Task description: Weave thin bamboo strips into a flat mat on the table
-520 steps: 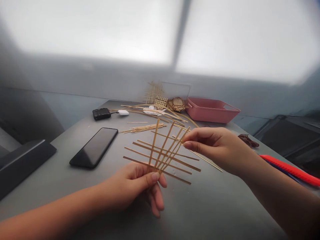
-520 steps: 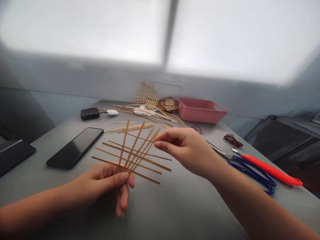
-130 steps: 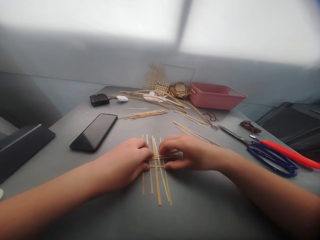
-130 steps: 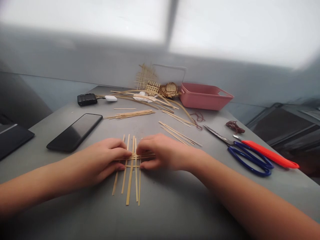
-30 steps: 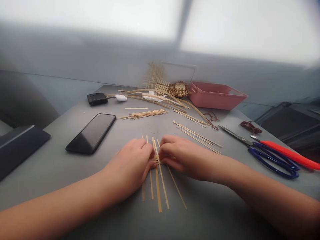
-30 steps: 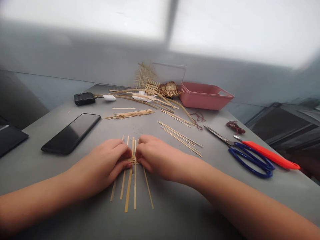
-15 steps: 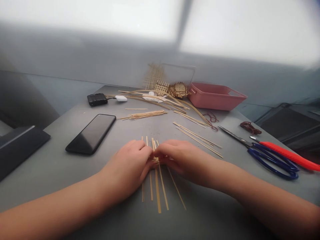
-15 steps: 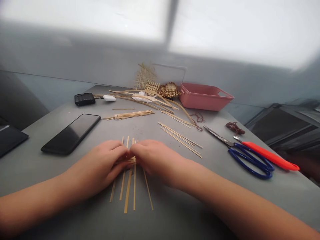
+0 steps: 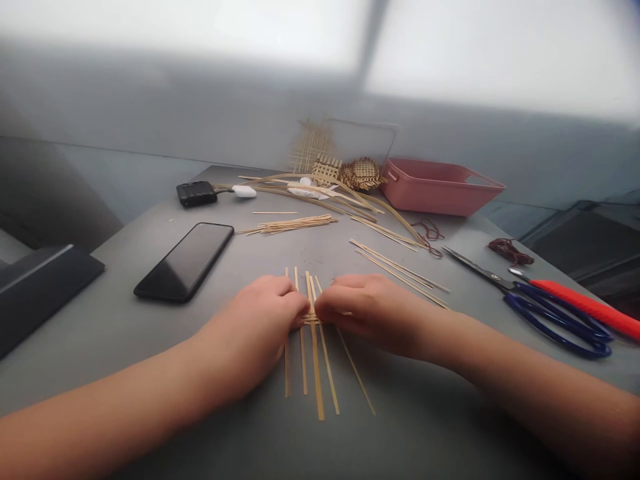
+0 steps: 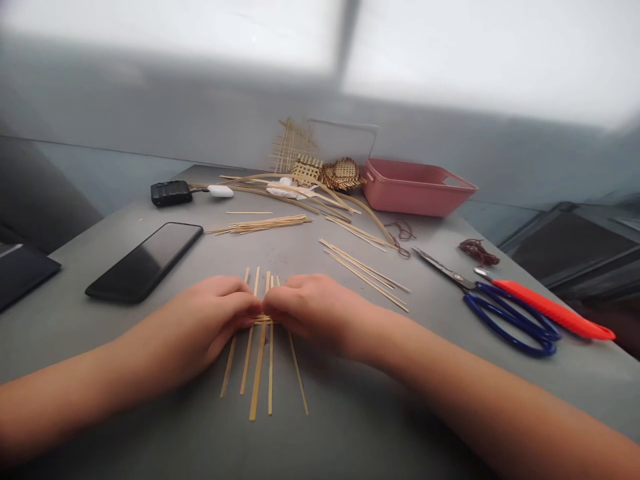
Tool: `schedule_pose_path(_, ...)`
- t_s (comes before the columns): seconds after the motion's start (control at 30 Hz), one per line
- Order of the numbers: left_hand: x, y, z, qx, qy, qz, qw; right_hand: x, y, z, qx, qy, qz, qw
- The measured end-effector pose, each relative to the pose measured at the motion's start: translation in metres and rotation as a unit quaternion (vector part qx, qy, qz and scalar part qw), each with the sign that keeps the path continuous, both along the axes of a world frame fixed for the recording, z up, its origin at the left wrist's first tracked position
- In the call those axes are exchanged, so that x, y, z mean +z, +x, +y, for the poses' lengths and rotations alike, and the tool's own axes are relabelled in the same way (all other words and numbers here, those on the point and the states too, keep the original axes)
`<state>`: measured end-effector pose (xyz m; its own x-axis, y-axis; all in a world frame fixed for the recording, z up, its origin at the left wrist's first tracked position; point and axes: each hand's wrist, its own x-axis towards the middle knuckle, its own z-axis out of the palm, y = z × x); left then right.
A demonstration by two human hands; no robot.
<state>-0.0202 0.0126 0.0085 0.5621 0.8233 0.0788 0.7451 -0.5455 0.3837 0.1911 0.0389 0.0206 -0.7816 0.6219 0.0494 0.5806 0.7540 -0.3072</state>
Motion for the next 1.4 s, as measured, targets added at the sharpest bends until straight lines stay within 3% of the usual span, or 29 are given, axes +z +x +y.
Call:
schedule_pose_path(0.17, -0.004, 0.000, -0.001, -0.011, 0.010, 0.047, 0.999, 0.002, 0.005, 0.004, 0.035, -0.039, 0.044, 0.998)
schedule_pose_path(0.33, -0.006, 0.001, -0.004, -0.009, 0.026, 0.067, 0.997, 0.002, 0.004, 0.003, 0.033, 0.011, 0.037, 0.999)
schedule_pose_path(0.73, -0.002, 0.009, -0.004, -0.021, 0.060, 0.164, 0.984, 0.000, 0.001, 0.000, 0.033, 0.037, 0.028, 0.998)
schedule_pose_path(0.93, -0.002, 0.004, 0.000, -0.021, 0.050, 0.150, 0.987, 0.000, 0.001, 0.000, 0.029, 0.026, 0.029, 0.999)
schedule_pose_path(1.1, 0.009, -0.015, 0.008, -0.086, -0.040, 0.015, 0.995, 0.000, 0.004, -0.003, 0.024, -0.006, 0.029, 0.999)
schedule_pose_path(1.23, 0.015, -0.022, 0.009, -0.069, -0.073, -0.006, 0.995, -0.001, 0.003, -0.006, 0.026, -0.026, 0.057, 0.998)
schedule_pose_path(1.4, 0.008, -0.022, 0.010, -0.066, -0.068, -0.036, 0.995, -0.007, -0.007, -0.004, 0.028, 0.012, 0.081, 0.996)
